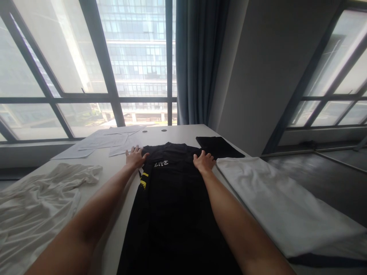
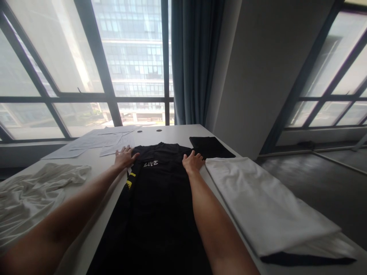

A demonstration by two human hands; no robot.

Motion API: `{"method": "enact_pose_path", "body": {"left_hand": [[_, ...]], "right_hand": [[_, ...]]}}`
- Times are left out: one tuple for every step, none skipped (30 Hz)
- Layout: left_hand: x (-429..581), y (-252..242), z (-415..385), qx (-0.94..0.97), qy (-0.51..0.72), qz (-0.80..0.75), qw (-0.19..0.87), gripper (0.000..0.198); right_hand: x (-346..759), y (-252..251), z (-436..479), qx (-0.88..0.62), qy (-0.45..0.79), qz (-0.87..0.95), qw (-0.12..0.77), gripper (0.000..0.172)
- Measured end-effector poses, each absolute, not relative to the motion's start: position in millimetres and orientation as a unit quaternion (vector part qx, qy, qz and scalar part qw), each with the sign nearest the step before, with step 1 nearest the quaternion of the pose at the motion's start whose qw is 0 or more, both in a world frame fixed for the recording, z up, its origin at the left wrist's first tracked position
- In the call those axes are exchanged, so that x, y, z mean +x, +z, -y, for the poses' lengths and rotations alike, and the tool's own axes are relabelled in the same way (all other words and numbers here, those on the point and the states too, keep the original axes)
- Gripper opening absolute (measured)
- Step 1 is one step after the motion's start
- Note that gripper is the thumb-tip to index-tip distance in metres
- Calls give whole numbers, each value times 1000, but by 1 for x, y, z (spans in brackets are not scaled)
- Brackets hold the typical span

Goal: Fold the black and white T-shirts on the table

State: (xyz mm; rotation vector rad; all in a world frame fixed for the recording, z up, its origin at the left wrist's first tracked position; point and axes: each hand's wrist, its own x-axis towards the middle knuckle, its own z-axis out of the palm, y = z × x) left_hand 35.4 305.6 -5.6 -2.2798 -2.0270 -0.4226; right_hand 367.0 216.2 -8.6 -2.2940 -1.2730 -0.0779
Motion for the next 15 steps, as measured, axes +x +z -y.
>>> {"method": "enact_pose_path", "body": {"left_hand": [[41, -6, -300, -736, -146, 660, 26, 71], [45, -8, -293, -736, -142, 662, 7, 69], [49, -9, -285, -738, -130, 662, -17, 69], [51, -11, -277, -742, -116, 659, -39, 70], [51, -13, -270, -746, -105, 656, -53, 71], [50, -15, -263, -749, -102, 652, -60, 73], [48, -16, -256, -753, -104, 646, -61, 73], [45, -18, -251, -758, -106, 641, -61, 73], [42, -18, -247, -763, -107, 634, -60, 73], [40, -19, -243, -768, -107, 629, -59, 72], [37, -20, -241, -771, -107, 625, -57, 71], [36, -20, -240, -773, -108, 623, -55, 70], [36, -20, -240, -773, -110, 623, -53, 69], [35, -20, -239, -773, -113, 622, -53, 69], [36, -19, -239, -774, -116, 620, -53, 68]], "right_hand": [[369, -9, -217, -848, -20, 465, 252, 59], [371, -10, -219, -850, -11, 466, 247, 61], [372, -11, -220, -849, 0, 470, 241, 62], [373, -12, -222, -848, 12, 476, 235, 61], [374, -13, -224, -844, 24, 484, 230, 60], [374, -14, -225, -839, 36, 494, 226, 58], [375, -14, -227, -833, 48, 503, 223, 55], [375, -14, -229, -829, 59, 509, 224, 53], [376, -13, -231, -826, 68, 511, 229, 51], [376, -11, -233, -824, 71, 509, 239, 51], [376, -8, -235, -822, 70, 506, 253, 53], [376, -5, -238, -819, 65, 502, 270, 56], [376, 1, -242, -814, 60, 502, 286, 59], [375, 7, -246, -806, 57, 506, 300, 61], [373, 15, -251, -799, 60, 513, 309, 63]]}}
